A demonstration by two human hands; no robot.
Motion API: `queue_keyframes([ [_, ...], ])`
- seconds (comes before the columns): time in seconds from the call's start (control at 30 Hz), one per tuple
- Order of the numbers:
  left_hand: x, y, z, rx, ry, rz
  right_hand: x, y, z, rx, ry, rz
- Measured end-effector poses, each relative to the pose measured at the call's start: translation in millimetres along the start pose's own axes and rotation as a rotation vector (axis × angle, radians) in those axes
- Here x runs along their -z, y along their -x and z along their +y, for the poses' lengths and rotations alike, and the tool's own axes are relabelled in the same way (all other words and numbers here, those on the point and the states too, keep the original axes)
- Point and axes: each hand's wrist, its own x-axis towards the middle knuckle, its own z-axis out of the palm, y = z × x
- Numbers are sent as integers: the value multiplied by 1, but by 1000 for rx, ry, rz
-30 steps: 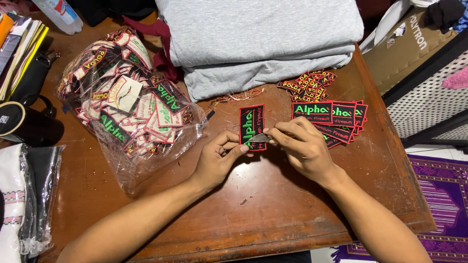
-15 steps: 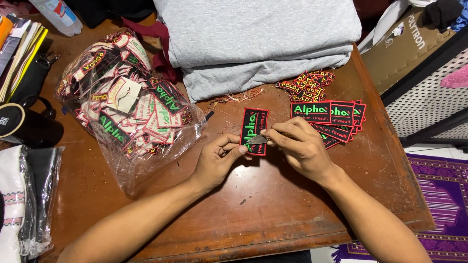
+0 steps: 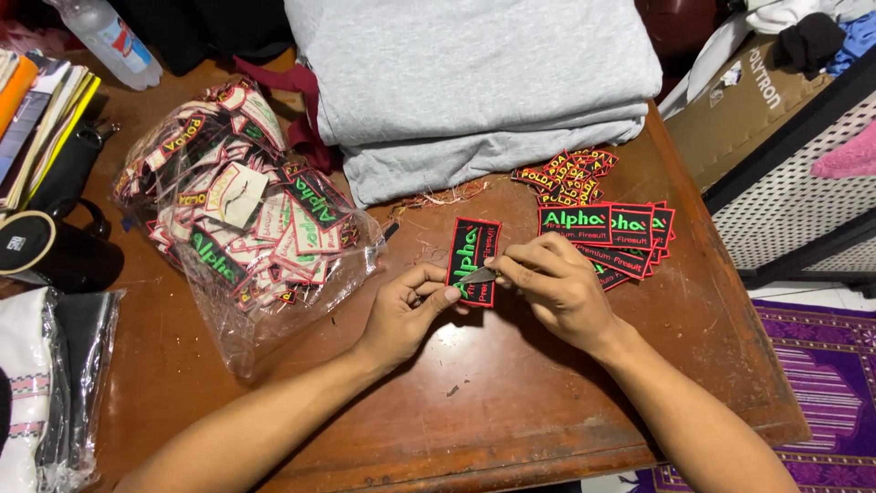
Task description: Trimming excess threads and fabric from the edges of clothing patches using small scissors.
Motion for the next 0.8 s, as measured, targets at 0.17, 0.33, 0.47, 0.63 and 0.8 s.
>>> queue_keyframes([
  [0.17,1,0,1,4,-1,-7,2,1,-1,13,10,3],
  [0.33,1,-2,4,33,62,17,3,-5,-10,-52,-95,51],
  [0.47,5,-7,2,68,96,53,3,-5,-12,-112,-215,73],
  [0.63,8,-10,2,72,124,83,5,-5,-9,-112,-185,80],
  [0.8,5,-9,7,59,119,86,10,-6,-2,29,-3,21],
])
